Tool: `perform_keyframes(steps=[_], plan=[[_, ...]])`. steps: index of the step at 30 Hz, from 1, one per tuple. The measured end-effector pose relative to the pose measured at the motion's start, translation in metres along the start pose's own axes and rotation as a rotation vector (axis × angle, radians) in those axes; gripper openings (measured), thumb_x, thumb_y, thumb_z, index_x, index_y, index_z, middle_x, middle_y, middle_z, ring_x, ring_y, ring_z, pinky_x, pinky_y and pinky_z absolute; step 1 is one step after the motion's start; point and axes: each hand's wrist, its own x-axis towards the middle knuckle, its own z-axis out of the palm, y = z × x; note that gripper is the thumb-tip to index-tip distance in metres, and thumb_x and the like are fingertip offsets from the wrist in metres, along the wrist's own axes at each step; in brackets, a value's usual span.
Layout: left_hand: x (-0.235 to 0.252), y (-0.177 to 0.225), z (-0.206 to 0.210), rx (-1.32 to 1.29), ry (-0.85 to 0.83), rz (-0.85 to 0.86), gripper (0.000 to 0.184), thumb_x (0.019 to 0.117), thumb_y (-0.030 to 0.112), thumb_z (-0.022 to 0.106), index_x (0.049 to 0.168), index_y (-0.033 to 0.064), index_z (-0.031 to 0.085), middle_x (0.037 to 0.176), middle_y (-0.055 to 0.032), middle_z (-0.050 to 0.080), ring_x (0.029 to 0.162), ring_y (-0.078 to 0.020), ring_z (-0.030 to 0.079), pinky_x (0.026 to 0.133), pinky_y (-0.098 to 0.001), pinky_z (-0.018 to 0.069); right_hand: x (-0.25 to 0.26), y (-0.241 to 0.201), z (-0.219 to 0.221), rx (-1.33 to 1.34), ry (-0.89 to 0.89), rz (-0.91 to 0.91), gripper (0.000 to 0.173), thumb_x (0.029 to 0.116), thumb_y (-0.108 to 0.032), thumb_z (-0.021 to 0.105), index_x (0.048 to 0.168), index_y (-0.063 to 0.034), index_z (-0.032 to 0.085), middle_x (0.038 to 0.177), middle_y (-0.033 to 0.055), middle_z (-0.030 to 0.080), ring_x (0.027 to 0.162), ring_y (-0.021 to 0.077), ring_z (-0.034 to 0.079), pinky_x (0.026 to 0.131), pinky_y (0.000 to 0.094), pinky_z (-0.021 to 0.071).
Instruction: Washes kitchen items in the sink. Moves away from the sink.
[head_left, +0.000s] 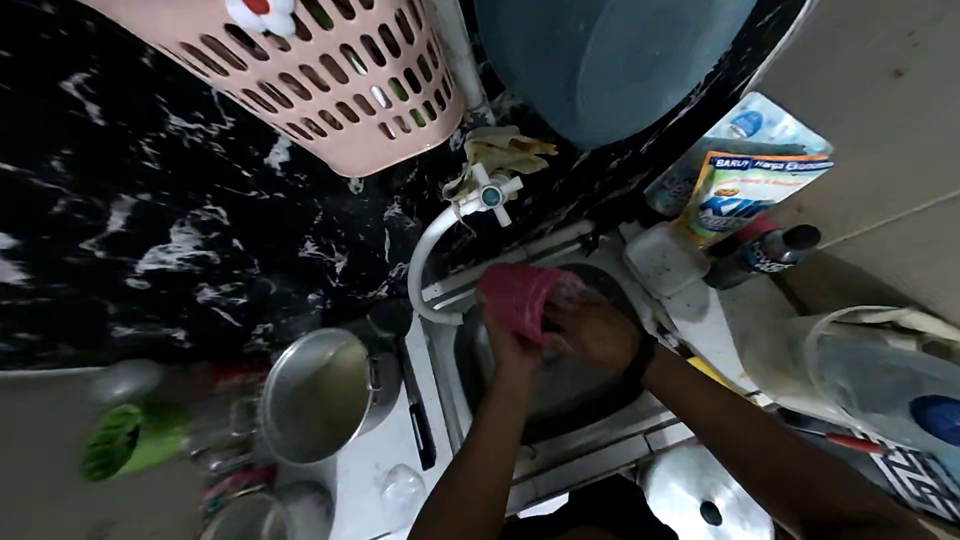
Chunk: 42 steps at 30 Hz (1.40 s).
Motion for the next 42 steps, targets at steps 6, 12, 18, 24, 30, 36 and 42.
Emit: perform_keyframes(steps=[6, 12, 18, 24, 30, 36, 42], plan=[[-0.001, 0.010, 0.008, -0.047, 0.028, -0.003, 0.072, 0.0983, 0.075, 0.022, 0.120, 0.0179, 0.058, 0.096, -0.0078, 0.069, 0.086, -0.0215, 0.069, 0.069, -0.0435, 0.0598, -0.004, -0.017, -0.018, 0.005, -0.188, 0.062, 0.051, 0.0930, -0.013, 0.065, 0.143, -0.0054, 0.057, 0.147, 0.0197, 0.056, 0.136, 0.0375, 0.054, 0.114, 0.0530, 0.0433], [-0.004, -0.007, 0.003, 0.194, 0.091, 0.146, 0.060, 0.1074, 0.058, 0.023, 0.151, 0.0202, 0.038, 0.127, -0.0059, 0.063, 0.110, -0.0153, 0.064, 0.090, -0.0406, 0.0565, 0.001, -0.033, 0.016, 0.500, -0.119, 0.305, 0.050, 0.0885, -0.020, 0.076, 0.132, -0.0001, 0.062, 0.126, 0.0139, 0.068, 0.120, 0.0195, 0.064, 0.105, 0.0392, 0.0522], [0.015, -0.016, 0.006, 0.270, 0.085, 0.226, 0.061, 0.1091, 0.046, 0.035, 0.155, 0.0070, 0.027, 0.127, -0.0146, 0.060, 0.108, -0.0173, 0.064, 0.090, -0.0386, 0.0573, 0.017, -0.048, 0.015, 1.306, 0.722, 0.712, 0.043, 0.0965, -0.002, 0.064, 0.137, 0.0043, 0.050, 0.109, 0.0112, 0.070, 0.096, 0.0139, 0.071, 0.086, 0.0328, 0.0618], [0.011, -0.013, 0.016, 0.306, 0.117, 0.197, 0.070, 0.1067, 0.058, 0.030, 0.158, 0.0111, 0.024, 0.136, -0.0152, 0.057, 0.115, -0.0198, 0.062, 0.093, -0.0428, 0.0556, 0.013, -0.039, 0.014, 1.155, 0.475, 0.613, 0.040, 0.0991, -0.021, 0.065, 0.130, 0.0034, 0.059, 0.112, 0.0087, 0.072, 0.104, 0.0115, 0.070, 0.094, 0.0324, 0.0593], [0.000, -0.023, -0.011, 0.110, -0.161, 0.034, 0.060, 0.1022, 0.061, 0.037, 0.129, 0.0097, 0.050, 0.103, -0.0034, 0.071, 0.094, -0.0142, 0.070, 0.081, -0.0376, 0.0613, 0.015, -0.027, -0.003, 1.640, 0.473, 0.517, 0.015, 0.0932, -0.006, 0.061, 0.107, -0.0034, 0.067, 0.096, 0.0075, 0.075, 0.089, 0.0162, 0.072, 0.081, 0.0372, 0.0624], [-0.002, 0.032, -0.010, 0.224, -0.157, -0.037, 0.061, 0.1076, 0.052, 0.028, 0.151, 0.0101, 0.034, 0.137, -0.0159, 0.058, 0.117, -0.0333, 0.063, 0.085, -0.0548, 0.0578, 0.003, -0.023, 0.004, 0.658, 0.364, 0.647, 0.045, 0.0836, -0.019, 0.082, 0.121, 0.0013, 0.068, 0.108, 0.0107, 0.073, 0.100, 0.0138, 0.070, 0.093, 0.0342, 0.0578], [-0.010, 0.005, -0.014, 0.256, -0.116, 0.041, 0.045, 0.1077, 0.047, 0.040, 0.132, 0.0125, 0.054, 0.104, -0.0023, 0.072, 0.093, -0.0116, 0.071, 0.079, -0.0342, 0.0619, 0.000, -0.037, 0.025, 1.462, 0.286, 0.439, 0.014, 0.0885, -0.010, 0.067, 0.102, -0.0074, 0.069, 0.090, -0.0021, 0.074, 0.085, 0.0061, 0.070, 0.081, 0.0280, 0.0597]])
